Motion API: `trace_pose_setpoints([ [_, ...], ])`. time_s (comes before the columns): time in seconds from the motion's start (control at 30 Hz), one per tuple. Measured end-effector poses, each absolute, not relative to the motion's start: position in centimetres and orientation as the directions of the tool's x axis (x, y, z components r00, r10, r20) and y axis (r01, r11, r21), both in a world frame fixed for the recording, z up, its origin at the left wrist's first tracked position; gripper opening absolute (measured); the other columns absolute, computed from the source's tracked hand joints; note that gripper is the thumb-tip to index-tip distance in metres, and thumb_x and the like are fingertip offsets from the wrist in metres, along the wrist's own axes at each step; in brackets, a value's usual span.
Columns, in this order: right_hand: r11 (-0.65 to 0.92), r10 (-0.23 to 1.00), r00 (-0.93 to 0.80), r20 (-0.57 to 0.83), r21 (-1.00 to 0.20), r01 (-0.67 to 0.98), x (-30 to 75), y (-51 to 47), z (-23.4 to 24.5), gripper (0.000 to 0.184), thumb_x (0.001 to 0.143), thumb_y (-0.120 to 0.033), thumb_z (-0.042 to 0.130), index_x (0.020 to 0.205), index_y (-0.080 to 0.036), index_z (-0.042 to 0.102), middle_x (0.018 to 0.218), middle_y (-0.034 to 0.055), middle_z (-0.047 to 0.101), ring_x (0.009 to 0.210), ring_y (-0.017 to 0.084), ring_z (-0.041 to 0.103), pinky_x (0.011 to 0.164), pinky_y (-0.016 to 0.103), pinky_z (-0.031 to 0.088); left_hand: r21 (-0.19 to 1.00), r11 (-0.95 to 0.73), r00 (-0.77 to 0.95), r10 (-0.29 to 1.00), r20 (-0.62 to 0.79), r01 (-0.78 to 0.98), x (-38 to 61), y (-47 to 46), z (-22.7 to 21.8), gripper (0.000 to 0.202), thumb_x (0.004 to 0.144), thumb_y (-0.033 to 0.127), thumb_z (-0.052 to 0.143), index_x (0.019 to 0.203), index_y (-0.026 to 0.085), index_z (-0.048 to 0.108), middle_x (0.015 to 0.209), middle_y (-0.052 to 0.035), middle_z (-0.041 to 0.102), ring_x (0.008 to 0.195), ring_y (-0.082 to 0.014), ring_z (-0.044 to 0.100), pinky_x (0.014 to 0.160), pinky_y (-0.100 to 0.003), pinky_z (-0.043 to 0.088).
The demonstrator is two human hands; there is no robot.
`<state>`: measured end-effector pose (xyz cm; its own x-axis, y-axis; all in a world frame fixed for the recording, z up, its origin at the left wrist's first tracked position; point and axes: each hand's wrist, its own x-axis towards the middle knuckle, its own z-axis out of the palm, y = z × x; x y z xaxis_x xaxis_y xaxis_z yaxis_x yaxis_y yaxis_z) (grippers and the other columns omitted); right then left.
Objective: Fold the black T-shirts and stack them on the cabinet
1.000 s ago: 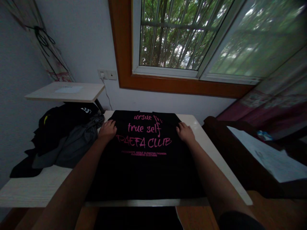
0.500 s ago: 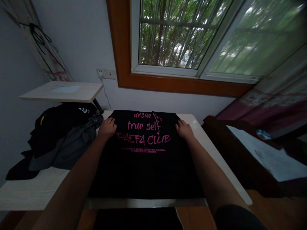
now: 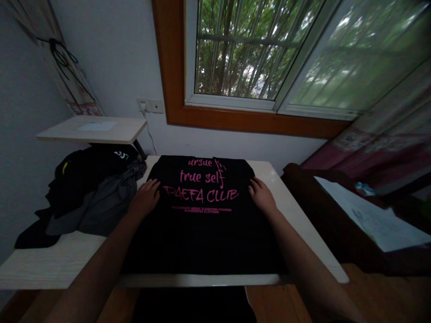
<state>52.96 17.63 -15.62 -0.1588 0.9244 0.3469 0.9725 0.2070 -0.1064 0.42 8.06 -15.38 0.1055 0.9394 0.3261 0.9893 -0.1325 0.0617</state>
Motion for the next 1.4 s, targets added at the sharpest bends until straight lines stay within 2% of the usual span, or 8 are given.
trace_pose_setpoints([
  [0.27,0.076,0.943,0.015,0.334,-0.258,0.963,53.2,9.7,-13.8,0.048,0.096,-0.040,0.048,0.138,-0.019,0.060,0.128,0.0160,0.057,0.110,0.031,0.060,0.101,0.045,0.049,0.095,-0.225,0.171,0.903,0.393,0.970,0.3,1.9,-15.2,0.044,0.098,0.031,0.044,0.134,0.015,0.064,0.144,-0.0150,0.059,0.140,-0.0320,0.047,0.119,-0.052,0.038],
  [0.43,-0.051,0.990,0.114,0.089,-0.522,0.851,54.4,6.7,-12.0,0.065,0.087,-0.050,0.059,0.145,-0.021,0.049,0.119,0.0119,0.058,0.107,0.029,0.064,0.093,0.042,0.053,0.197,-0.200,0.104,0.906,0.410,0.960,-0.3,-0.7,-14.6,0.041,0.095,0.033,0.049,0.131,0.021,0.063,0.144,-0.0130,0.056,0.132,-0.0314,0.053,0.114,-0.053,0.043],
  [0.63,-0.263,0.948,-0.016,-0.317,-0.812,0.520,55.5,3.4,-8.7,0.092,0.078,-0.059,0.070,0.153,-0.022,0.031,0.105,0.0080,0.066,0.091,0.026,0.070,0.078,0.037,0.058,0.445,-0.062,-0.123,0.919,0.375,0.894,-2.5,-3.9,-14.3,0.049,0.085,0.043,0.058,0.129,0.023,0.063,0.143,-0.0115,0.048,0.131,-0.0301,0.053,0.112,-0.049,0.047],
  [0.73,-0.345,0.908,-0.048,-0.416,-0.808,0.477,55.5,2.1,-7.0,0.093,0.075,-0.058,0.075,0.150,-0.022,0.034,0.108,0.0107,0.069,0.093,0.028,0.071,0.078,0.038,0.060,0.513,0.049,-0.208,0.944,0.257,0.857,-3.9,-5.2,-13.6,0.060,0.078,0.051,0.063,0.131,0.022,0.061,0.131,-0.0113,0.054,0.121,-0.0312,0.060,0.105,-0.049,0.052],
  [0.9,-0.363,0.838,-0.215,-0.502,-0.806,0.468,56.1,1.1,-5.7,0.093,0.075,-0.053,0.078,0.152,-0.025,0.034,0.129,0.0155,0.066,0.112,0.033,0.069,0.090,0.043,0.060,0.586,0.196,-0.134,0.980,-0.149,0.786,-4.6,-6.1,-12.1,0.087,0.078,0.058,0.067,0.153,0.023,0.040,0.112,-0.0099,0.070,0.101,-0.0325,0.071,0.091,-0.050,0.058],
  [1.03,-0.310,0.826,-0.303,-0.475,-0.832,0.461,57.3,0.9,-6.0,0.079,0.075,-0.048,0.079,0.144,-0.027,0.049,0.143,0.0120,0.058,0.131,0.032,0.058,0.106,0.045,0.052,0.704,0.172,-0.001,0.972,-0.237,0.689,-5.0,-6.5,-10.7,0.086,0.077,0.052,0.071,0.153,0.028,0.040,0.150,-0.0117,0.054,0.134,-0.0346,0.056,0.109,-0.049,0.048],
  [1.13,-0.351,0.784,-0.336,-0.522,-0.819,0.454,58.4,0.7,-6.2,0.068,0.079,-0.051,0.074,0.139,-0.028,0.053,0.137,0.0099,0.061,0.123,0.031,0.062,0.103,0.045,0.053,0.767,0.183,0.094,0.949,-0.302,0.615,-5.9,-6.9,-9.4,0.074,0.080,0.048,0.070,0.149,0.034,0.047,0.160,-0.0047,0.044,0.145,-0.0315,0.044,0.117,-0.047,0.041],
  [1.4,-0.260,0.741,-0.319,-0.591,-0.691,0.674,60.3,0.8,-6.5,0.073,0.075,-0.054,0.073,0.141,-0.029,0.054,0.083,0.0000,0.061,0.068,0.016,0.059,0.063,0.030,0.049,0.654,0.188,0.126,0.907,-0.402,0.732,-5.9,-7.3,-7.4,0.064,0.074,0.053,0.069,0.135,0.035,0.063,0.133,-0.0043,0.069,0.125,-0.0315,0.062,0.104,-0.044,0.051],
])
